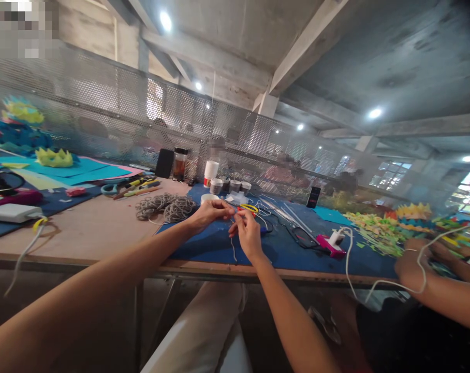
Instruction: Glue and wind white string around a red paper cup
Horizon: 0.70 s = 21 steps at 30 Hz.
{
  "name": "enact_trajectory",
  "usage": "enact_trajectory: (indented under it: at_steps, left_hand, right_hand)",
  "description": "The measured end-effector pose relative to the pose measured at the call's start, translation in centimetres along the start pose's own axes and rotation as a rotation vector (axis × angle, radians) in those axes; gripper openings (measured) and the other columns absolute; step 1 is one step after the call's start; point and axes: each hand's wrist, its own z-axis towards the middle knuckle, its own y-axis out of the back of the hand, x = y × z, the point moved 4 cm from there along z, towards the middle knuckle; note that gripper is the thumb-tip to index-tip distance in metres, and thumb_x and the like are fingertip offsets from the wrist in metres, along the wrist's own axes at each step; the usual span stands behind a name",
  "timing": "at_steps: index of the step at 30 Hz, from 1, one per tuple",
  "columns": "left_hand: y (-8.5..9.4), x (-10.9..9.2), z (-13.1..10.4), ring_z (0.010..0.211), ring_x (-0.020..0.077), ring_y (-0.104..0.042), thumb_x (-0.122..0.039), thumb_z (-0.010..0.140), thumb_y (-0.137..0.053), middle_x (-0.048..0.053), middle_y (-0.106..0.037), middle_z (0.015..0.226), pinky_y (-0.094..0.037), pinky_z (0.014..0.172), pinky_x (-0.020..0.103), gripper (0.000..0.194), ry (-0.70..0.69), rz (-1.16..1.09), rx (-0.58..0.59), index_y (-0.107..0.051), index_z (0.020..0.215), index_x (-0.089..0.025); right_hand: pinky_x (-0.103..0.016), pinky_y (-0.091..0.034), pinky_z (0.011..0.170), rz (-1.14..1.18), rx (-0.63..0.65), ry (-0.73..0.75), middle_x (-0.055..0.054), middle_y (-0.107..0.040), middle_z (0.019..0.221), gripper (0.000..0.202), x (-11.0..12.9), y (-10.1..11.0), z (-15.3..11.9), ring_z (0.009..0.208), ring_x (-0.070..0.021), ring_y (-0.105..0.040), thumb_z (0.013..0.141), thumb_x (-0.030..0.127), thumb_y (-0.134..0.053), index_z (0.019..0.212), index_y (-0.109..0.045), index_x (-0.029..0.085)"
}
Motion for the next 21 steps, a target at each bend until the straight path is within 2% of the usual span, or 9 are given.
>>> enact_trajectory:
  at_steps: [8, 12, 17, 21]
  left_hand:
    - [-0.08, -0.08, -0.09, 0.063, 0.0109, -0.058, -0.031, 0.063, -0.091, 0.005, -0.073, 0.077, -0.047, 0.065, 0.026, 0.026, -0.001, -0.012, 0.001, -0.077, 0.075, -0.012]
    - [-0.18, -0.16, -0.16, 0.063, 0.0116, -0.058, -0.033, 0.063, -0.091, 0.004, -0.071, 0.072, -0.049, 0.068, 0.028, 0.029, -0.005, -0.012, 0.004, -0.076, 0.076, -0.012]
    - [-0.24, -0.25, -0.15, 0.062, 0.0115, -0.057, -0.034, 0.064, -0.09, 0.001, -0.065, 0.063, -0.047, 0.066, 0.027, 0.028, -0.007, 0.009, 0.006, -0.075, 0.074, -0.011]
    - [-0.06, -0.26, -0.09, 0.059, 0.0102, -0.055, -0.034, 0.066, -0.089, 0.0, -0.064, 0.06, -0.043, 0.06, 0.023, 0.027, -0.012, 0.031, -0.024, -0.073, 0.069, -0.012]
  right_hand:
    - [-0.025, -0.056, 0.045, 0.169, 0.05, -0.08, 0.006, -0.063, 0.055, 0.033, 0.08, -0.26, 0.01, 0.041, -0.0146, -0.062, 0.096, 0.056, -0.048, 0.093, -0.053, 0.024]
    - [-0.025, -0.056, 0.043, 0.184, 0.063, -0.087, 0.005, -0.063, 0.054, 0.034, 0.19, -0.28, -0.01, 0.039, -0.0141, -0.061, 0.097, 0.055, -0.046, 0.091, -0.053, 0.023]
    - [-0.024, -0.055, 0.044, 0.121, 0.042, -0.063, 0.005, -0.063, 0.054, 0.034, 0.14, -0.14, -0.04, 0.041, -0.0149, -0.062, 0.098, 0.055, -0.044, 0.091, -0.055, 0.023]
    - [-0.025, -0.054, 0.053, -0.048, -0.03, 0.014, 0.002, -0.068, 0.066, 0.025, 0.12, 0.21, -0.22, 0.051, -0.0163, -0.066, 0.094, 0.049, -0.056, 0.099, -0.059, 0.024]
